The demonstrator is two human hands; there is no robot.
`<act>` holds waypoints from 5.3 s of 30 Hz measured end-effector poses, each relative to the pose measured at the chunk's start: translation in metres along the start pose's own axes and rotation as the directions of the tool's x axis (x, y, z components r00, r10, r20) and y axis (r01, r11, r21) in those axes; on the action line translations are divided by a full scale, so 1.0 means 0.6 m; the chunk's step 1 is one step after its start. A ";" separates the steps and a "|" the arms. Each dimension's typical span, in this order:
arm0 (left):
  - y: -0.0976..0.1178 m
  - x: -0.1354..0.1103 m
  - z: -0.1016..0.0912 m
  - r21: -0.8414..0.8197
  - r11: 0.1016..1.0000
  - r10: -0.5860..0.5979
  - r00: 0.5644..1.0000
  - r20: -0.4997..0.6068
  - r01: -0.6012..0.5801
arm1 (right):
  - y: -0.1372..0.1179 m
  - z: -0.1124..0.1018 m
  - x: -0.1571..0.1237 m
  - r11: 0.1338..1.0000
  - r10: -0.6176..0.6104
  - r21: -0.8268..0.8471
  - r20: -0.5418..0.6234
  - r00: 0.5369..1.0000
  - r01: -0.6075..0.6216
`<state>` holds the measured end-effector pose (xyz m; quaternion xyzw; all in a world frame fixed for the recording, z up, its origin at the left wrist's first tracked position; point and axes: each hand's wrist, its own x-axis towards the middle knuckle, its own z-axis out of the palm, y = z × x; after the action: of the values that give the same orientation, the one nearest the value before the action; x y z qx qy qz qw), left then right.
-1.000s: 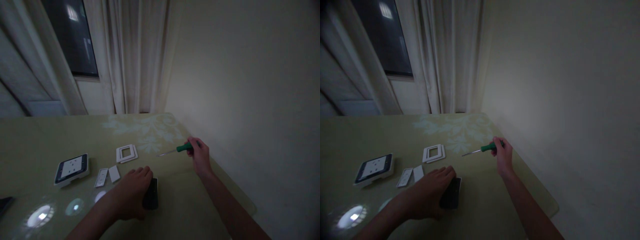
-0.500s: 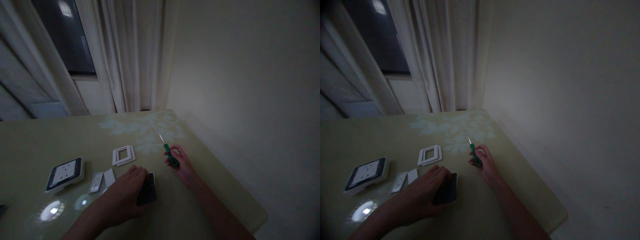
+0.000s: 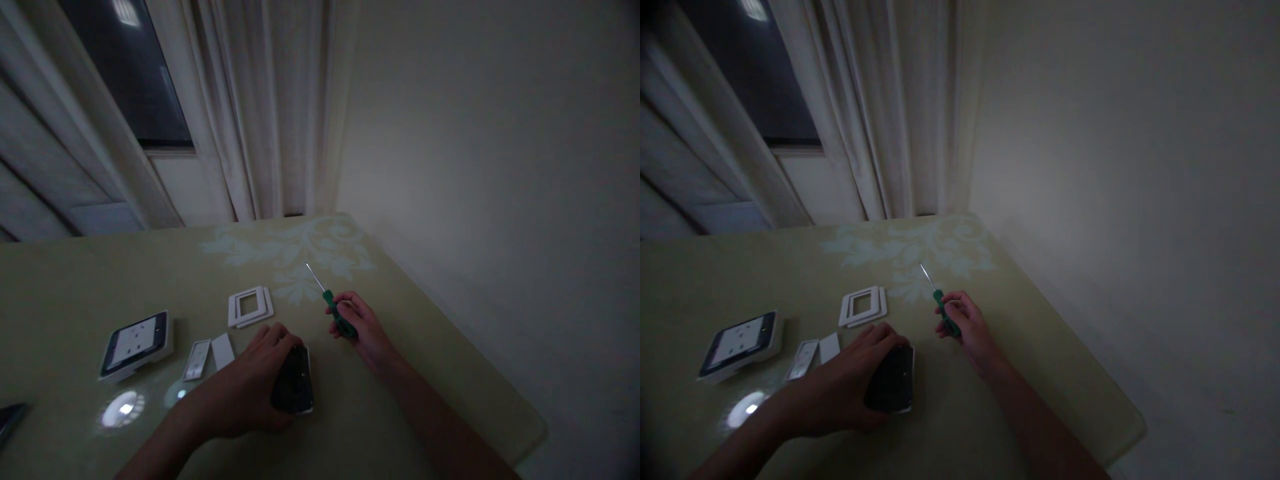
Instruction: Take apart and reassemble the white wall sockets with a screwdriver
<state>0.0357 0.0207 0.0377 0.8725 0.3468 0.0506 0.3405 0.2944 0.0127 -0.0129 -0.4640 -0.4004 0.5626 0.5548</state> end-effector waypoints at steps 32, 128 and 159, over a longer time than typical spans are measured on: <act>-0.019 0.013 0.000 -0.066 0.989 0.128 0.986 -0.104 -0.135 | 0.019 -0.002 -0.029 0.670 0.039 -0.627 0.564 0.825 0.397; 0.022 0.024 -0.002 -0.570 0.799 0.126 0.980 -0.152 -0.191 | -0.042 0.066 -0.091 0.728 -0.494 -0.432 0.207 0.844 0.532; 0.025 -0.003 0.014 0.088 0.996 0.016 1.000 0.018 -0.018 | -0.025 0.027 -0.011 0.928 -0.346 -0.014 -0.400 0.848 0.372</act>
<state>0.0458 0.0067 0.0411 0.8901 0.3382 0.0305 0.3041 0.2821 0.0084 0.0060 -0.4672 -0.3413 0.3559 0.7339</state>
